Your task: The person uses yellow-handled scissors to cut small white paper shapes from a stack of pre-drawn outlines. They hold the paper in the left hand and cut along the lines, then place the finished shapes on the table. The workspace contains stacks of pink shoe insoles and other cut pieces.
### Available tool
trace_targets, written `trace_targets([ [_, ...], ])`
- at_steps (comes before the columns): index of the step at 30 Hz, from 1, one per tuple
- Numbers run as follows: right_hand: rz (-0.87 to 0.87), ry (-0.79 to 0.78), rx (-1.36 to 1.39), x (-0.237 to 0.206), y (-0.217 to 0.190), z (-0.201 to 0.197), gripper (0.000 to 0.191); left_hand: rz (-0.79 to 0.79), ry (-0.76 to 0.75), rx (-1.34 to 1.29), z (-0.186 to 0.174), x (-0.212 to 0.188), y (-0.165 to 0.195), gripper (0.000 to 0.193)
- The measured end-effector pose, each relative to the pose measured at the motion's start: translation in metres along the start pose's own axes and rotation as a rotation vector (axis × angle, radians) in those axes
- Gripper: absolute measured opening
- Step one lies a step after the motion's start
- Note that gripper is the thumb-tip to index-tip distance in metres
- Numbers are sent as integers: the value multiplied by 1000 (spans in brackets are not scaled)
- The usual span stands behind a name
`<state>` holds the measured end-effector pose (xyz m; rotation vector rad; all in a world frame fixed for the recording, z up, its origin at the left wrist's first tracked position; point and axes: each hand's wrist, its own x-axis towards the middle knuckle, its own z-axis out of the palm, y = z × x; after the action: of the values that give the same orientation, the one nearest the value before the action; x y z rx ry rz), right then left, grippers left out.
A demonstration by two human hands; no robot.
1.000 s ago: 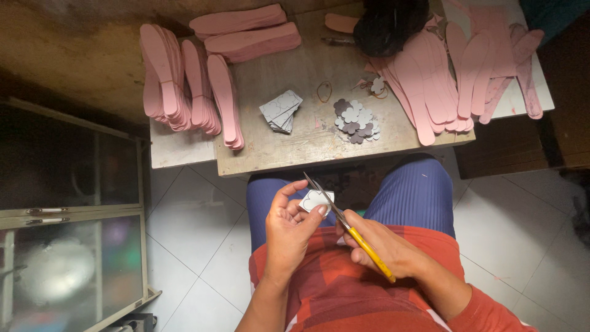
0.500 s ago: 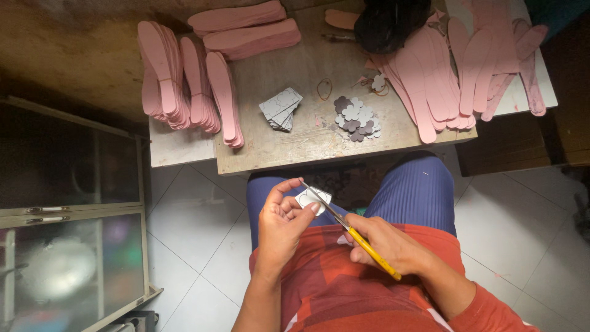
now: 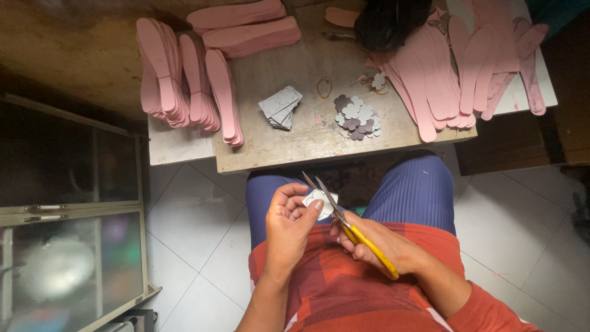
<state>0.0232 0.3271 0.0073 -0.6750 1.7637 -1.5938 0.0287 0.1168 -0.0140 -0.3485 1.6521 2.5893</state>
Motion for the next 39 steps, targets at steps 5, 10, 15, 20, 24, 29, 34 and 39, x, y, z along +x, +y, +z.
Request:
trace_targets([
  [5,31,47,110,2,4,6,105,-51,-31,-124,3,-4,-9,30],
  [10,44,141,119,3,6,14,126,-59,-28,-110,16,-9,-21,26],
  [15,32,161,84,3,5,18,126,-54,-28,-88,19,-11,-17,16],
  [20,11,180,57,4,3,20,122,-187,-56,-190,25,-15,-7,16],
  [24,17,186,43,4,1,19,121,-202,-69,-227,28,-15,-6,17],
  [29,-20,215,-31,3,5,18,117,-176,-52,-179,23,-14,-15,15],
  [34,-17,208,-78,3,12,16,106,-33,-22,-100,17,-11,-23,14],
  [39,-10,181,-68,1,9,16,107,-8,40,-65,18,-7,-22,17],
])
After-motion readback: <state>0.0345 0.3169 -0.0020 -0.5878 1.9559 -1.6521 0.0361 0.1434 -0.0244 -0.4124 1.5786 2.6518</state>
